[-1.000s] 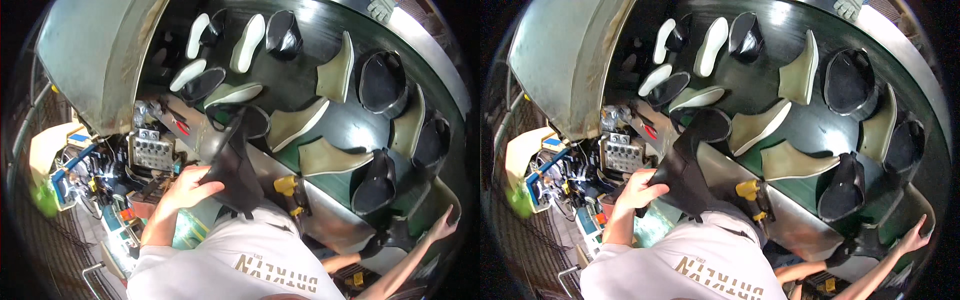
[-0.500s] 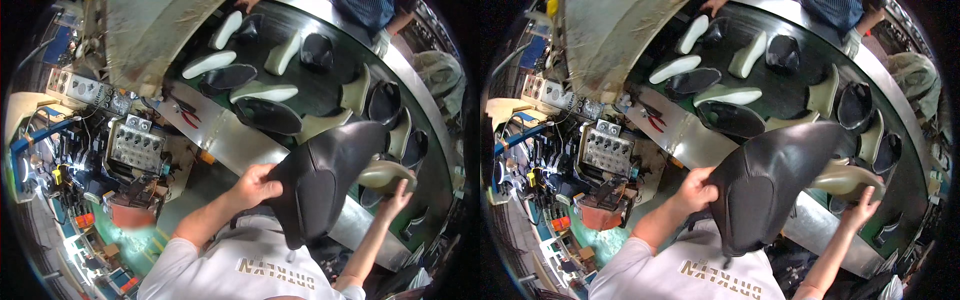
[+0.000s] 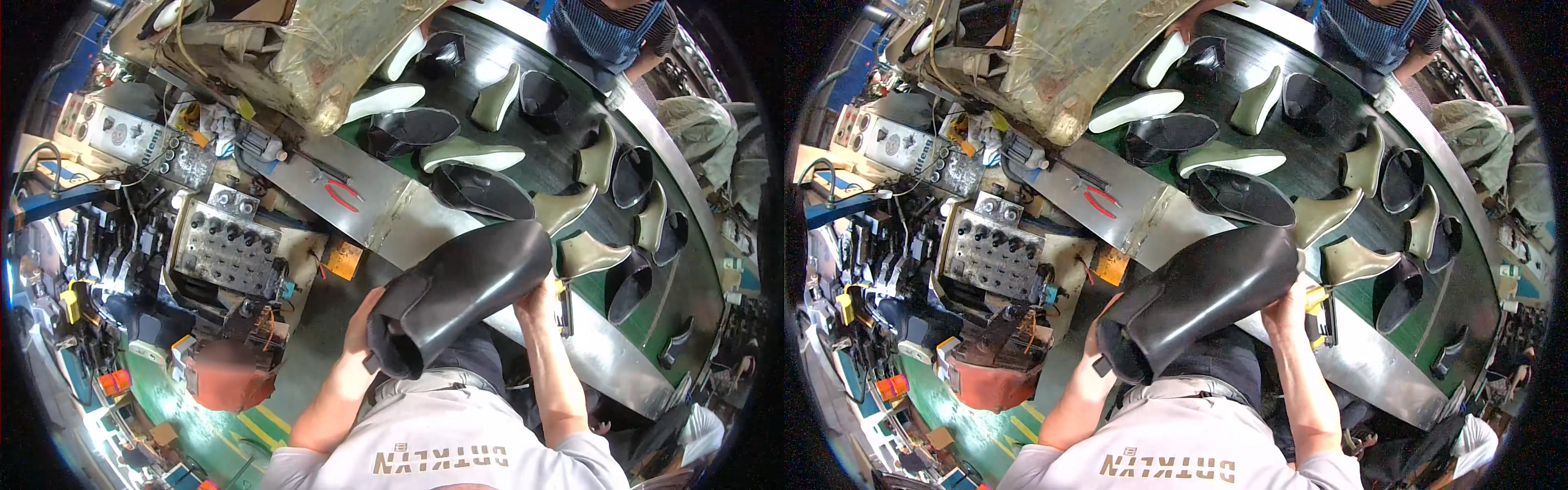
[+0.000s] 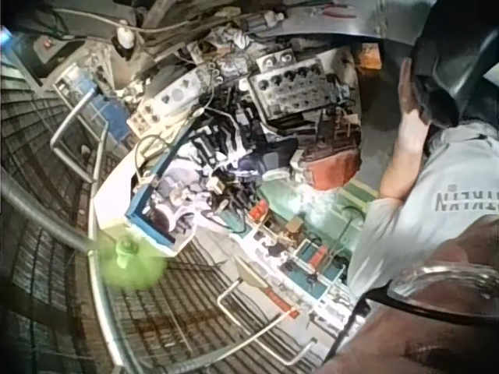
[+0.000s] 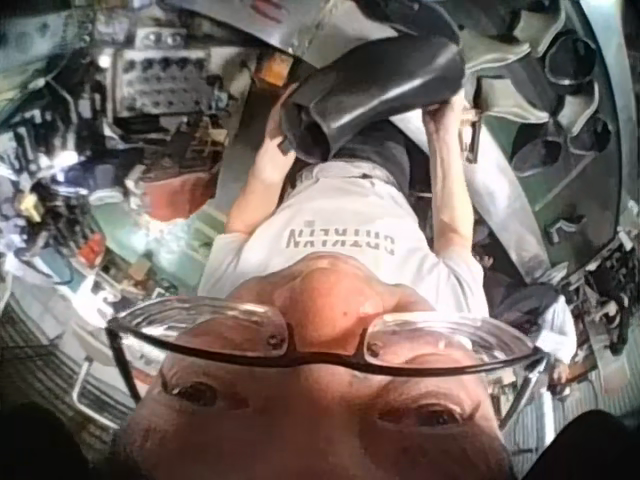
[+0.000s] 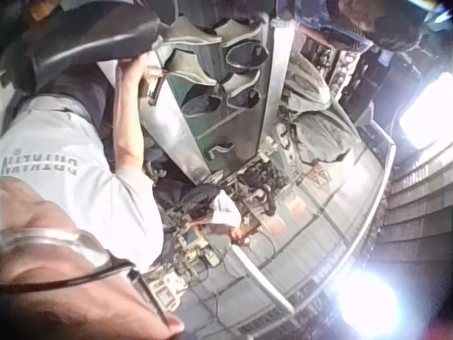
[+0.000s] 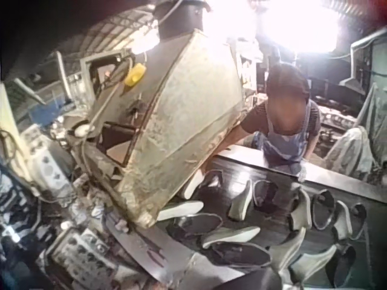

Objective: The person picks black shoes from a conveyor belt and places them onto a machine fixture. They adjust the shoes on the fixture and then remove them, returning them to the conveyor belt. This process is repeated for multiple shoes throughout the video.

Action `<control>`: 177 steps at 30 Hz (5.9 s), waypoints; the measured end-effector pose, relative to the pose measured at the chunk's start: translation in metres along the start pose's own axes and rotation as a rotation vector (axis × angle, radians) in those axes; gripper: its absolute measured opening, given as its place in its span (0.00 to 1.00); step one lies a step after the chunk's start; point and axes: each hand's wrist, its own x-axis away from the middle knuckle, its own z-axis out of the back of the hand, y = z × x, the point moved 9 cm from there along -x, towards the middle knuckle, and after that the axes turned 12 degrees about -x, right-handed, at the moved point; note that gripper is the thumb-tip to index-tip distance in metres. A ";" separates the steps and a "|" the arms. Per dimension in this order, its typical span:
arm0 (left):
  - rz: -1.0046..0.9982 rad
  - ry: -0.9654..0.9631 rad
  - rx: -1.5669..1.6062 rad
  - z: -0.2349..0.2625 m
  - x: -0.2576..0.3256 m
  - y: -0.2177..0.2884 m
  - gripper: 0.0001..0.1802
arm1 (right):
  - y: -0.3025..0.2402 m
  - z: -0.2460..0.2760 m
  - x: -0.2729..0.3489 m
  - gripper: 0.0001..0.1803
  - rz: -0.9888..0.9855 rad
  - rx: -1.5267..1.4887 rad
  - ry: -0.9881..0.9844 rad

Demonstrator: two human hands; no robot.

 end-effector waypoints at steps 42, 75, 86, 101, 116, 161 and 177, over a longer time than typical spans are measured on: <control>0.038 -0.249 -0.430 0.008 -0.067 -0.044 0.28 | 0.027 -0.141 -0.087 0.21 -0.180 0.397 -0.377; -0.850 0.795 -0.218 0.248 0.201 0.187 0.15 | 0.407 -0.442 0.192 0.18 -0.671 0.507 -0.978; -0.990 1.272 0.098 0.425 0.400 0.183 0.15 | 0.665 -0.479 0.255 0.12 -0.553 0.646 -1.231; -0.954 1.062 0.369 0.535 0.383 0.239 0.18 | 0.734 -0.467 0.314 0.22 -0.492 0.707 -1.203; -0.869 0.907 0.230 0.539 0.276 0.369 0.20 | 0.733 -0.514 0.291 0.19 -0.980 0.741 -1.126; -0.945 0.950 0.455 0.588 0.245 0.370 0.20 | 0.772 -0.497 0.281 0.11 -0.701 0.426 -0.792; -1.261 1.342 -0.359 0.546 0.307 0.394 0.14 | 0.764 -0.490 0.291 0.16 -0.732 0.718 -0.903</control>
